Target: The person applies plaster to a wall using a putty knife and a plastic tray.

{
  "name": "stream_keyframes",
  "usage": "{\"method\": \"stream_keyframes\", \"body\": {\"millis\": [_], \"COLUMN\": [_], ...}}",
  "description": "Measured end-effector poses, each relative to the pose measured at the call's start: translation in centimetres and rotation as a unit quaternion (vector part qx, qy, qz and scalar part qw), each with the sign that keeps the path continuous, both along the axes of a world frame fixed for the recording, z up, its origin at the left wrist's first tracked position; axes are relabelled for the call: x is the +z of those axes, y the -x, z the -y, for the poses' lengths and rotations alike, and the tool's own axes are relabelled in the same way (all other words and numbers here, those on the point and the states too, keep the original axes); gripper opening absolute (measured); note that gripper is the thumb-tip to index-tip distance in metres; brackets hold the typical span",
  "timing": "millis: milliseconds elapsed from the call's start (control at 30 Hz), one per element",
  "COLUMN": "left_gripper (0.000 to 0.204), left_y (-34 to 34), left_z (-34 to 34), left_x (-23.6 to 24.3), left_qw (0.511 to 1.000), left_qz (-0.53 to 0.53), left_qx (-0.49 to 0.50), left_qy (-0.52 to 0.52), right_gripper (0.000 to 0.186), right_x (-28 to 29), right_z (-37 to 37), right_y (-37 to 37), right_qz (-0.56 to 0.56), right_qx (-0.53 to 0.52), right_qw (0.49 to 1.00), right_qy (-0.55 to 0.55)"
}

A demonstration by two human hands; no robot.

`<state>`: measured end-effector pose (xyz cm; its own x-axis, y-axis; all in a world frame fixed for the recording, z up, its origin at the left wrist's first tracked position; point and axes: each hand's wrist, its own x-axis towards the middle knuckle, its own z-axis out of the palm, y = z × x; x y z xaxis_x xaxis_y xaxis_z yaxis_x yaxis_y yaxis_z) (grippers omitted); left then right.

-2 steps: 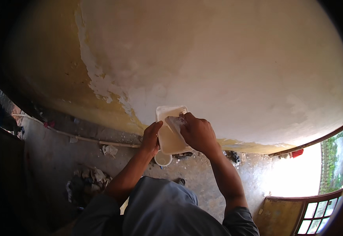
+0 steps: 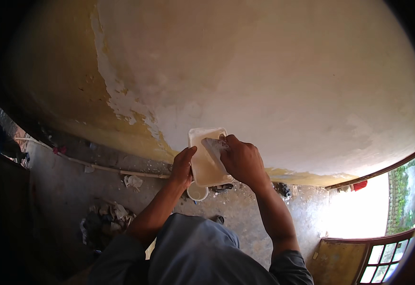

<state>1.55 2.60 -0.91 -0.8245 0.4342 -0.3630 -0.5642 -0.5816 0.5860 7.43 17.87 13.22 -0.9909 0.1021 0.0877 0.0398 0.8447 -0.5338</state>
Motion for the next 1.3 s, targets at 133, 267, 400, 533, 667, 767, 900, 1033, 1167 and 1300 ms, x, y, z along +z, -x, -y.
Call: {"method": "stream_keyframes", "body": {"millis": [133,267,400,533,667,767,900,1033,1167,1300], "left_gripper": [0.029,0.029,0.030,0.031,0.033,0.036,0.037,0.038,0.038,0.038], "left_y": [0.5,0.4,0.7,0.9,1.1,0.7,1.2,0.6,0.5,0.0], "left_z": [1.1,1.2,1.6,1.6,2.2,2.3,3.3,3.2,3.3,4.2], "left_x": [-1.0,-0.7,-1.9,-1.8,-1.4,-0.7,-1.3,-1.2,-2.1,-1.8], "left_qw": [1.000,1.000,1.000,1.000,1.000,1.000,1.000,1.000,1.000,0.999], "left_qz": [-0.014,-0.006,-0.012,-0.024,-0.021,-0.018,-0.015,-0.015,-0.002,-0.001], "left_qx": [-0.026,-0.011,-0.010,-0.008,-0.006,-0.005,0.010,0.009,0.017,0.024], "left_qy": [0.008,-0.006,0.000,0.008,-0.001,-0.013,-0.014,-0.015,-0.025,-0.022], "right_gripper": [0.022,0.016,0.015,0.012,0.011,0.008,0.026,0.040,0.049,0.036], "right_x": [-0.4,-1.1,-1.4,2.2,13.7,20.8,20.0,8.3,-2.5,5.0], "right_z": [-2.0,-3.7,-4.9,-5.9,-4.5,-3.2,-1.4,-7.6,-7.9,-5.0], "right_y": [0.0,0.3,0.6,1.5,2.5,3.1,6.6,11.7,8.0,5.1], "right_qz": [-0.038,-0.077,0.083,0.047,-0.171,-0.459,-0.569,-0.523,-0.437,-0.447], "right_qx": [-0.035,-0.050,-0.075,-0.098,-0.022,-0.015,-0.076,0.001,0.076,0.085], "right_qw": [0.998,0.989,0.917,0.877,0.908,0.887,0.661,0.627,0.686,0.756], "right_qy": [-0.032,0.115,0.382,0.468,0.381,-0.045,-0.483,-0.578,-0.577,-0.471]}}
